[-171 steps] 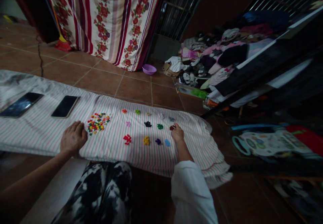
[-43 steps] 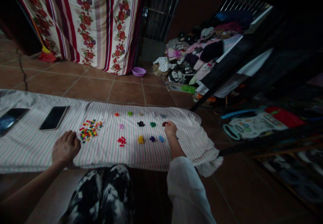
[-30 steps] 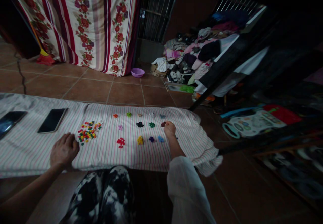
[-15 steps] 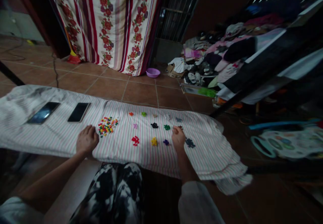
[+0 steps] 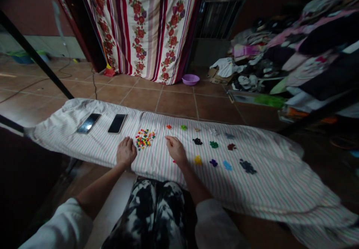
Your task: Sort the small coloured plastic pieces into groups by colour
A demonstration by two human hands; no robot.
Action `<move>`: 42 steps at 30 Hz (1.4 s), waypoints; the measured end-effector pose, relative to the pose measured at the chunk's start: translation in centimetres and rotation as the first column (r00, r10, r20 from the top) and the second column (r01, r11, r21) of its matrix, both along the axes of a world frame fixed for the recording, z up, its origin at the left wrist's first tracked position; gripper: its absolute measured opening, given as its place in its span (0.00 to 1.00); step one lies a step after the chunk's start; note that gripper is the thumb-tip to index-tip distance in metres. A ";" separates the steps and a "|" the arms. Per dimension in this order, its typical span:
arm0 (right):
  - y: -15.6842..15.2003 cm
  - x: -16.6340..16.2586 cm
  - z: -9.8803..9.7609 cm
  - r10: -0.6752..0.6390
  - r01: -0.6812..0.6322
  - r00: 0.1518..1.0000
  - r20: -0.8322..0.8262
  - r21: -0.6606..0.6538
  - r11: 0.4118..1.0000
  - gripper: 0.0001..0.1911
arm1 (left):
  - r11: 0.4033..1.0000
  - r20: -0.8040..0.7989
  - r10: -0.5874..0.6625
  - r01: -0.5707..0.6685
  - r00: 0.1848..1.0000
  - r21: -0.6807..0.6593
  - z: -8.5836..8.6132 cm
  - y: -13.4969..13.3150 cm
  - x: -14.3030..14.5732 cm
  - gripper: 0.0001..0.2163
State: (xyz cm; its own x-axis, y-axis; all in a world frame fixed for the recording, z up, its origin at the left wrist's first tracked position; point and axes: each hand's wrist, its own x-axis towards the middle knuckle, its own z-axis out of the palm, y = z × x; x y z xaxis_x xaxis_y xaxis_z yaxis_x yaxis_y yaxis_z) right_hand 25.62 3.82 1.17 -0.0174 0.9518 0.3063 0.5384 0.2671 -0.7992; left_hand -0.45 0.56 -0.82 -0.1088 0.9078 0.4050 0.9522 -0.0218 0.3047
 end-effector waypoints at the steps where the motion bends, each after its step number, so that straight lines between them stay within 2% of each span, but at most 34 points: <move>1: 0.5 -1.1 0.0 0.033 -0.033 0.999 0.026 -0.002 0.999 0.16 | 1.000 0.006 0.000 0.000 1.000 0.000 0.0 0.0 0.0 0.18; 7: 4.3 -6.4 0.0 0.139 -0.140 0.970 0.201 -0.010 0.990 0.16 | 1.000 0.011 -0.002 0.002 1.000 -0.017 0.2 0.0 0.2 0.19; 14: 7.5 -10.3 0.4 0.171 -0.164 0.883 0.436 -0.055 0.985 0.16 | 1.000 0.019 -0.013 0.013 1.000 0.022 -0.3 0.1 0.1 0.19; 19: 8.5 -11.5 0.5 0.196 -0.160 0.841 0.505 -0.114 0.981 0.16 | 0.998 -0.006 -0.012 0.012 1.000 0.055 -0.6 0.2 0.0 0.18; 26: 8.7 -12.1 2.3 0.253 -0.132 0.727 0.639 -0.232 0.964 0.15 | 0.999 -0.039 0.005 -0.003 0.999 0.042 -0.4 0.2 0.1 0.18; 30: 8.8 -12.4 2.7 0.292 -0.149 0.678 0.675 -0.262 0.953 0.14 | 0.999 -0.060 0.012 -0.010 0.998 0.043 -0.2 0.1 0.1 0.18; 34: 8.7 -12.3 2.4 0.262 -0.154 0.703 0.661 -0.219 0.964 0.12 | 0.999 -0.049 0.016 -0.014 0.999 0.041 -0.1 0.0 0.2 0.18; 42: 8.2 -11.4 1.1 0.188 -0.167 0.853 0.487 -0.086 0.982 0.07 | 1.000 -0.025 0.008 -0.007 1.000 0.011 -0.1 0.1 0.1 0.19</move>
